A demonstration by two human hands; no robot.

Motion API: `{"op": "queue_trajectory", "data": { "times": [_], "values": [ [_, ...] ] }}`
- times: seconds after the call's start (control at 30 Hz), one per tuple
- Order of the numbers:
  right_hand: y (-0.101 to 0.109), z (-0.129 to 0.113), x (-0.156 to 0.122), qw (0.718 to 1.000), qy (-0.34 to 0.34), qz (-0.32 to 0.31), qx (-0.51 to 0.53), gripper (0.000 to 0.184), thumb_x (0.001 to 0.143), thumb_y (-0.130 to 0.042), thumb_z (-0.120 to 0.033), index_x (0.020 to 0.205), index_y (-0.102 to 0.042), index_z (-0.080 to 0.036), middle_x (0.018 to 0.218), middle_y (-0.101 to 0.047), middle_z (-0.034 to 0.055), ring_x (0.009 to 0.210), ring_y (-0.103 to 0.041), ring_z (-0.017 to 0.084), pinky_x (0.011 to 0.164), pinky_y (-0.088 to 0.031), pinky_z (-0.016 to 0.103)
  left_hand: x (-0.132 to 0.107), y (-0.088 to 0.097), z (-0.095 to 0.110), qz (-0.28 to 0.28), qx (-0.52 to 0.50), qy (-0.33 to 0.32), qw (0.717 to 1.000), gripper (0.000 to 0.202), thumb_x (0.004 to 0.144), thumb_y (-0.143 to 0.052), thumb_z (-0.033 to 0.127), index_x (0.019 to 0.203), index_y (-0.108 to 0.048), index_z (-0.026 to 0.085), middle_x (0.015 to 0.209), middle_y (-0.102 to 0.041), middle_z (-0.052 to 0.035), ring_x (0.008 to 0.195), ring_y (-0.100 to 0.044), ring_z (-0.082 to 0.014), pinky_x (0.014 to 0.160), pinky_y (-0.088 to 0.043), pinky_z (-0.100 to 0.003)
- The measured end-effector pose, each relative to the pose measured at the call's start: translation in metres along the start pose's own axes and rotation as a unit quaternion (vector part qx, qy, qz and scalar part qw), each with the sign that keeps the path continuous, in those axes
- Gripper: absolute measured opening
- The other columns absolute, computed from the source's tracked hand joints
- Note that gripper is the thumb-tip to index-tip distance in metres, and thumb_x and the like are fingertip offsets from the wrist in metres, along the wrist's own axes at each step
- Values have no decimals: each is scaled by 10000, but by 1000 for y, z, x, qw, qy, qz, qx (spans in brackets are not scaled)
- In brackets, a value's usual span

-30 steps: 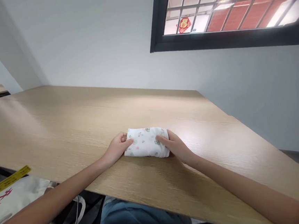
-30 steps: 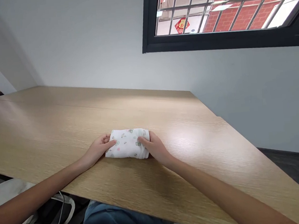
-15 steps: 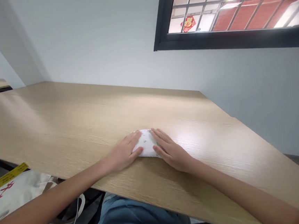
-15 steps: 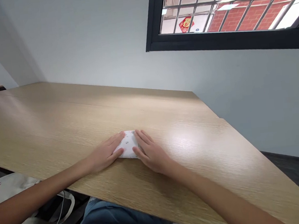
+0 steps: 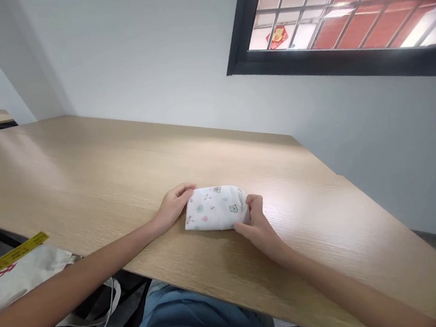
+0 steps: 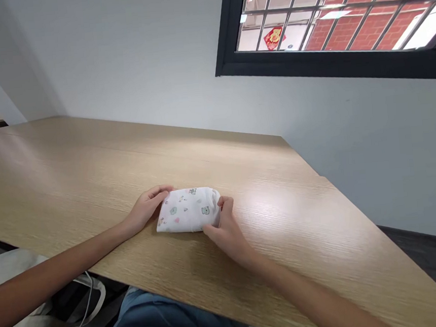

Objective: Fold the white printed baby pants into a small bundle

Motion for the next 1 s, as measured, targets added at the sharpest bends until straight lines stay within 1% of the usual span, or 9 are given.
{"op": "queue_trajectory", "data": {
  "times": [0.1, 0.3, 0.4, 0.5, 0.57, 0.7, 0.8, 0.9, 1.0],
  "values": [
    [1, 11, 19, 999, -7, 10, 40, 359, 535, -398, -119, 827, -230, -243, 751, -304, -30, 606, -348, 125, 458, -307, 223, -11, 1, 4, 3, -22, 5, 1000, 139, 748, -503, 282, 760, -555, 154, 767, -581, -5, 730, -534, -134, 662, -405, -229],
    [-1, 28, 70, 998, 12, -5, 64, 317, 511, -345, -102, 807, -385, -209, 709, -404, -22, 645, -406, 143, 532, -325, 257, -43, -4, 8, -36, -30, 22, 999, 96, 717, -557, 221, 672, -509, 151, 602, -454, 50, 572, -412, -82, 548, -318, -194],
    [-2, 27, 77, 999, 20, -2, 50, 292, 564, -364, -100, 831, -435, -193, 819, -488, 23, 773, -476, 173, 666, -390, 310, -52, -6, 7, -50, -37, 35, 997, 103, 735, -556, 235, 687, -525, 150, 618, -491, 38, 590, -449, -89, 582, -355, -208],
    [2, 18, 65, 993, 76, 82, -30, 238, 662, -388, -138, 888, -447, -185, 935, -497, 77, 892, -475, 213, 758, -400, 366, -52, -7, 5, -32, -61, 52, 996, 153, 780, -494, 299, 812, -537, 155, 810, -575, -16, 763, -549, -138, 719, -431, -264],
    [1, 7, 48, 972, 175, 97, -125, 210, 733, -397, -183, 937, -449, -180, 982, -501, 103, 953, -453, 236, 811, -383, 399, -51, -9, 6, -28, -121, 74, 989, 242, 785, -462, 324, 940, -532, 151, 1011, -579, -72, 937, -555, -185, 843, -432, -321],
    [-18, -14, 15, 890, 310, -38, -333, 456, 728, -539, -408, 1092, -449, -148, 1163, -467, 166, 1070, -400, 312, 882, -337, 460, -54, -19, 17, -61, -272, 120, 953, 396, 737, -489, 265, 1117, -498, 154, 1225, -506, -80, 1170, -428, -207, 1017, -309, -322],
    [-29, -25, 3, 837, 284, -85, -461, 644, 691, -578, -502, 1168, -439, -92, 1212, -448, 214, 1037, -440, 350, 825, -373, 462, -58, -32, 26, -65, -309, 144, 938, 406, 729, -489, 214, 1132, -487, 166, 1212, -519, -55, 1192, -397, -199, 1025, -281, -297],
    [-31, -35, -1, 795, 223, -113, -553, 447, 729, -565, -312, 1091, -499, -59, 1049, -553, 206, 854, -543, 294, 685, -425, 373, -63, -51, 27, -55, -306, 164, 936, 391, 708, -486, 182, 1099, -477, 164, 1116, -557, -59, 1112, -450, -211, 977, -318, -311],
    [-22, -43, -9, 763, 172, -120, -611, 360, 625, -578, -134, 980, -542, -80, 854, -598, 149, 696, -566, 249, 545, -399, 306, -69, -71, 30, -61, -265, 181, 945, 351, 691, -482, 180, 1043, -481, 170, 1002, -573, -48, 1030, -480, -212, 913, -350, -319]
  ]
}}
Point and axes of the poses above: each hand's wrist, its own x-axis towards the middle knuckle, its own y-axis out of the back of the hand, z = x × y, the point moved 2 cm from there along x, towards the middle knuckle
